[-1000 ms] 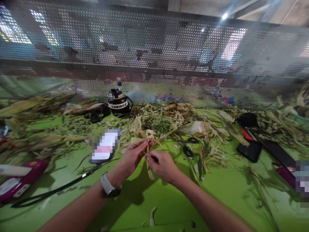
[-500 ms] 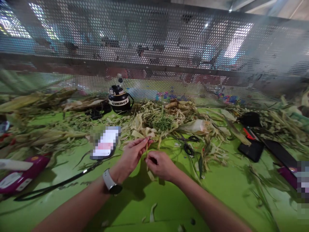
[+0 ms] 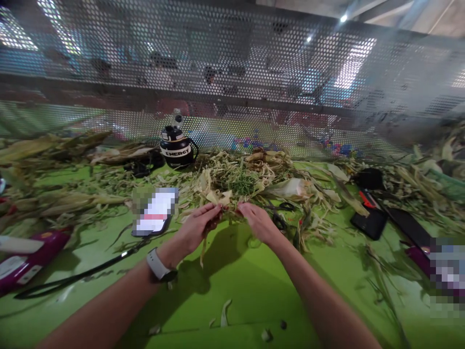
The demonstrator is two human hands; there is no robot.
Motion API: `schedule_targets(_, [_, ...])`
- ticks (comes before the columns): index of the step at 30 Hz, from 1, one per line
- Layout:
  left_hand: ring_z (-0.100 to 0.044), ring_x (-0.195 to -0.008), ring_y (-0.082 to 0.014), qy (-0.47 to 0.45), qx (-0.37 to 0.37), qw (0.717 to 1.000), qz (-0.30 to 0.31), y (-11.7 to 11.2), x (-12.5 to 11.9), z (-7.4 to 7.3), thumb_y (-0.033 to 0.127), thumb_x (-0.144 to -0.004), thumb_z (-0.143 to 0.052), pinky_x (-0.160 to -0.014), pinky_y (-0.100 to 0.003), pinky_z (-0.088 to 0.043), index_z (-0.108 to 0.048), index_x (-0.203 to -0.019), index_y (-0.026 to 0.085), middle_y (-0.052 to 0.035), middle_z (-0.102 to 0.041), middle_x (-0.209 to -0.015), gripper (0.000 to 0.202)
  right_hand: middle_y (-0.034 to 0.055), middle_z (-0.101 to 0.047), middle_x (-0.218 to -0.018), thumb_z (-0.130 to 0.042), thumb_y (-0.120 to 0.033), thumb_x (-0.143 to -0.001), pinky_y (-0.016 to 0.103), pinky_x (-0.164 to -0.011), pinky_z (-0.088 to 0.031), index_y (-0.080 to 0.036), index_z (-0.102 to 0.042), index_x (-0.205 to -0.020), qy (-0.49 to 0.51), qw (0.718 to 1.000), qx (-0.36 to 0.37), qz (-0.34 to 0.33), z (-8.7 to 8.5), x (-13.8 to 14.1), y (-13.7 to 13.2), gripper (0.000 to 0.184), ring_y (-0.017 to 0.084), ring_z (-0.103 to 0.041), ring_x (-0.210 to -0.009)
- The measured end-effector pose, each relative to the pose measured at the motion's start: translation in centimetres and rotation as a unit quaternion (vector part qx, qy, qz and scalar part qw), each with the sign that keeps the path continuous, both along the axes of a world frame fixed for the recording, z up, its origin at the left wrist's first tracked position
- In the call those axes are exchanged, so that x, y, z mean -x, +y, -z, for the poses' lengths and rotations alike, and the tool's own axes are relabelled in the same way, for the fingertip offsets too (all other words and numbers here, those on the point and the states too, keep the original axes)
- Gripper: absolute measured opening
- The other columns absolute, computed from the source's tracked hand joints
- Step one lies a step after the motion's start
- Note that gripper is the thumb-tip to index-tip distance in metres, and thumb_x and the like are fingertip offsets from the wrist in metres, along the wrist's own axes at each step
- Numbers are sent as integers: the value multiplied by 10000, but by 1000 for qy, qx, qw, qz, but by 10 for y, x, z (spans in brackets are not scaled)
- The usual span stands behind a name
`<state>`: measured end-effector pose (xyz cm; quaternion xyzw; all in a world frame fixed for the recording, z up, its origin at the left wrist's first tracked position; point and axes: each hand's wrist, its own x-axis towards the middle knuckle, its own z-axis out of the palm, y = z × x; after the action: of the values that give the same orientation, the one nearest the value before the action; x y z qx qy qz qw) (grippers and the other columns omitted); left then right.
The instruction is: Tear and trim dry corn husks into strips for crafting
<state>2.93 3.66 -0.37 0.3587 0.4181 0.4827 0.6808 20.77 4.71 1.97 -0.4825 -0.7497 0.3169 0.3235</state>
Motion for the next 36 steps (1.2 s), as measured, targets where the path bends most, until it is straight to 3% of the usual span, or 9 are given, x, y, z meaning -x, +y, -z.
schedule_targets(2, [-410,-526,-61,28,-20,999,13,1,1,1,372,-662,-700,-485,-191,-297,-619,-707,139,27,-513,-599,251,1,-533,-604,-351,-467,-885,253,-561,-376,-174,-524,-626,-2,995,86,-48,5,1,4,428,140,-484,-591])
schedule_targets(3, [-389,-517,-61,53,-36,998,21,2,3,1,381,-675,-687,-480,-196,-286,-617,-693,137,33,-491,-580,255,-9,-511,-579,-393,-479,-867,245,-546,-364,-171,-517,-614,-4,994,90,-58,6,1,5,418,130,-467,-570])
schedule_targets(6, [-345,-515,-66,153,-98,982,41,4,7,1,406,-719,-632,-480,-207,-261,-600,-653,136,45,-442,-557,279,-7,-521,-620,-514,-418,-828,239,-588,-366,-163,-542,-629,-30,998,14,-51,6,0,4,325,127,-483,-616])
schedule_targets(13, [-362,-557,-93,341,-222,902,143,5,14,-10,384,-786,-516,-520,-228,-265,-558,-618,145,41,-410,-562,295,14,-505,-666,-486,-340,-871,250,-624,-371,-179,-518,-630,-58,991,-124,-9,2,1,2,292,139,-489,-660])
schedule_targets(17, [-345,-545,-91,322,-215,897,213,4,17,-12,426,-788,-511,-511,-227,-257,-560,-636,150,47,-393,-564,319,12,-497,-657,-484,-356,-871,249,-621,-366,-183,-499,-624,-49,989,-141,15,3,3,1,302,138,-481,-647])
schedule_targets(21, [-375,-569,-89,250,-179,931,195,4,18,-10,472,-760,-553,-537,-219,-295,-571,-710,153,43,-444,-614,323,-10,-482,-616,-494,-360,-864,232,-571,-346,-183,-495,-639,-31,994,-104,17,3,3,1,286,122,-452,-594])
schedule_targets(23, [-376,-567,-87,246,-175,933,193,3,18,-10,471,-732,-592,-535,-217,-298,-578,-708,149,42,-452,-609,323,-16,-474,-606,-491,-345,-866,226,-558,-337,-183,-488,-642,-23,995,-98,13,3,3,-1,277,118,-441,-583])
schedule_targets(33, [-334,-482,-79,341,-223,869,280,-1,16,-11,414,-701,-630,-452,-224,-223,-536,-569,159,54,-408,-504,303,14,-483,-643,-459,-359,-884,253,-587,-345,-194,-468,-628,-38,986,-160,-6,5,18,-15,305,142,-457,-623])
schedule_targets(36, [-339,-489,-83,320,-220,883,264,-2,15,-12,437,-705,-626,-460,-225,-229,-553,-579,160,52,-413,-508,313,13,-495,-647,-467,-375,-877,250,-592,-353,-195,-480,-646,-27,988,-148,12,6,15,-12,293,141,-460,-623])
